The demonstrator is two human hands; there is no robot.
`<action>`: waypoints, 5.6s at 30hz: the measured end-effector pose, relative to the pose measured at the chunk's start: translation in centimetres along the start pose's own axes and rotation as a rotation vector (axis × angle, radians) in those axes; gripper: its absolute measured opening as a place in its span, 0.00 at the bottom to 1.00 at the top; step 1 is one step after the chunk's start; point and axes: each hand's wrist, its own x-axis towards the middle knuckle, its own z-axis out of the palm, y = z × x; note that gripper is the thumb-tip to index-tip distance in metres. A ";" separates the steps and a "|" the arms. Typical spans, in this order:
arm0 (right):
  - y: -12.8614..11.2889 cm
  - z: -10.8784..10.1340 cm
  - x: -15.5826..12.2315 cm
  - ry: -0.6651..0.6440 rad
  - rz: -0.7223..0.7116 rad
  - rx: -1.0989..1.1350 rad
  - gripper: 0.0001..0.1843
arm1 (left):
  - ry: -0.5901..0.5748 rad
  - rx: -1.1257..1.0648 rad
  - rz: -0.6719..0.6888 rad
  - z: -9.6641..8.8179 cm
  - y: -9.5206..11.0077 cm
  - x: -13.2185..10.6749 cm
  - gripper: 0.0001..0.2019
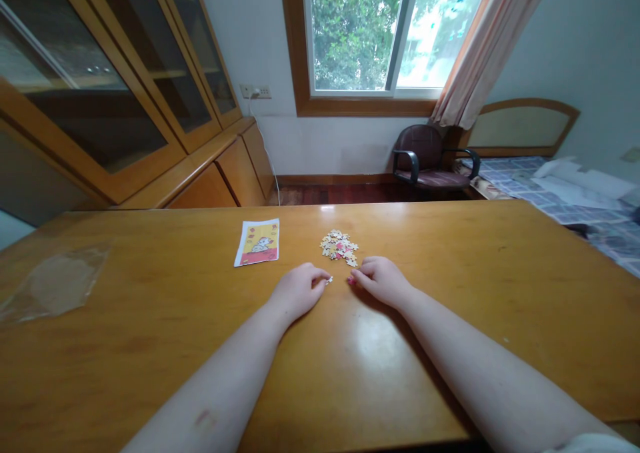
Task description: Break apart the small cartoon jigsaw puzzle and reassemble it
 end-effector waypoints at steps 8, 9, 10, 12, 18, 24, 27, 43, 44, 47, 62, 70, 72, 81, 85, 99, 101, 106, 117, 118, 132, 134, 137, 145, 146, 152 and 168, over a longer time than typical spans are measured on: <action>0.7 0.5 0.5 0.184 0.188 -0.080 0.10 | 0.021 -0.017 -0.063 -0.2 -0.1 0.1 0.12; 0.8 0.5 0.5 0.168 0.199 -0.082 0.10 | 0.025 -0.022 -0.063 -0.2 -0.1 0.2 0.12; 0.9 0.6 0.6 0.151 0.203 -0.084 0.09 | 0.029 -0.026 -0.065 -0.1 -0.1 0.2 0.12; 1.0 0.7 0.6 0.136 0.208 -0.090 0.08 | 0.040 -0.038 -0.064 -0.1 -0.1 0.2 0.12; 1.0 0.8 0.7 0.164 0.224 -0.118 0.07 | 0.081 -0.076 -0.047 0.1 -0.5 0.5 0.13; 0.8 0.4 0.7 0.189 0.254 -0.114 0.08 | 0.114 -0.082 -0.052 0.0 -0.6 0.6 0.12; 0.6 0.2 0.7 0.151 0.301 -0.093 0.06 | 0.121 -0.087 -0.061 0.0 -0.9 0.6 0.13; 0.9 0.3 0.6 0.154 0.198 -0.179 0.15 | 0.126 -0.122 -0.081 -0.1 -1.2 0.9 0.13; 0.9 0.4 0.6 0.153 0.185 -0.178 0.14 | 0.128 -0.124 -0.079 -0.1 -1.2 0.9 0.13; 0.8 0.5 0.5 0.165 0.141 -0.181 0.13 | 0.131 -0.128 -0.081 -0.1 -1.2 0.9 0.14; 0.0 0.8 0.2 0.158 -0.073 -0.078 0.11 | -0.092 0.063 0.199 -0.5 0.7 -0.4 0.18; -1.0 0.5 -0.4 0.063 -0.164 -0.098 0.10 | -0.076 0.039 0.121 -0.3 0.6 -0.3 0.16; -1.1 0.5 -0.5 0.025 -0.173 -0.120 0.11 | -0.074 0.025 0.112 -0.3 0.6 -0.2 0.15; -1.2 0.4 -0.5 -0.005 -0.172 -0.162 0.10 | -0.073 0.079 0.091 -0.4 0.6 -0.3 0.17; -1.4 0.4 -0.5 -0.012 -0.164 -0.169 0.11 | -0.032 0.070 0.041 -0.6 0.3 -0.1 0.16; -1.4 0.5 -0.6 -0.054 -0.170 -0.226 0.21 | 0.008 0.068 -0.021 -0.3 -0.2 0.1 0.16; -1.3 0.5 -0.6 -0.044 -0.179 -0.217 0.21 | 0.014 0.067 -0.040 -0.2 -0.3 0.1 0.16; -1.1 0.6 -0.5 -0.017 -0.192 -0.224 0.25 | 0.058 0.069 -0.038 -0.1 -0.3 0.1 0.15; -0.2 0.5 -0.1 0.169 -0.057 -0.217 0.13 | 0.025 0.103 -0.046 -0.1 -0.3 0.1 0.12; 0.0 0.5 -0.1 0.188 -0.032 -0.215 0.12 | 0.026 0.102 -0.042 -0.1 -0.3 0.2 0.12; 0.1 0.8 0.2 0.128 0.005 -0.211 0.06 | 0.029 0.025 -0.042 0.0 -0.7 0.2 0.12; 0.5 0.9 0.4 0.148 0.006 -0.218 0.06 | 0.035 0.009 -0.044 0.1 -0.8 0.3 0.13; 1.0 1.2 0.6 0.182 0.005 -0.190 0.06 | 0.054 -0.015 -0.046 0.1 -0.8 0.4 0.13; 1.4 1.0 0.7 0.247 -0.005 -0.060 0.03 | 0.059 -0.028 -0.051 0.0 -0.6 0.3 0.13; 1.3 1.0 0.7 0.238 -0.010 -0.078 0.03 | 0.061 -0.025 -0.051 0.0 -0.7 0.3 0.13; 0.6 0.8 0.4 0.149 -0.066 -0.116 0.05 | 0.116 0.023 0.007 0.4 -1.0 0.7 0.15; 1.1 1.4 1.1 0.284 0.068 -0.016 0.09 | 0.131 0.119 -0.040 1.8 -1.2 1.6 0.31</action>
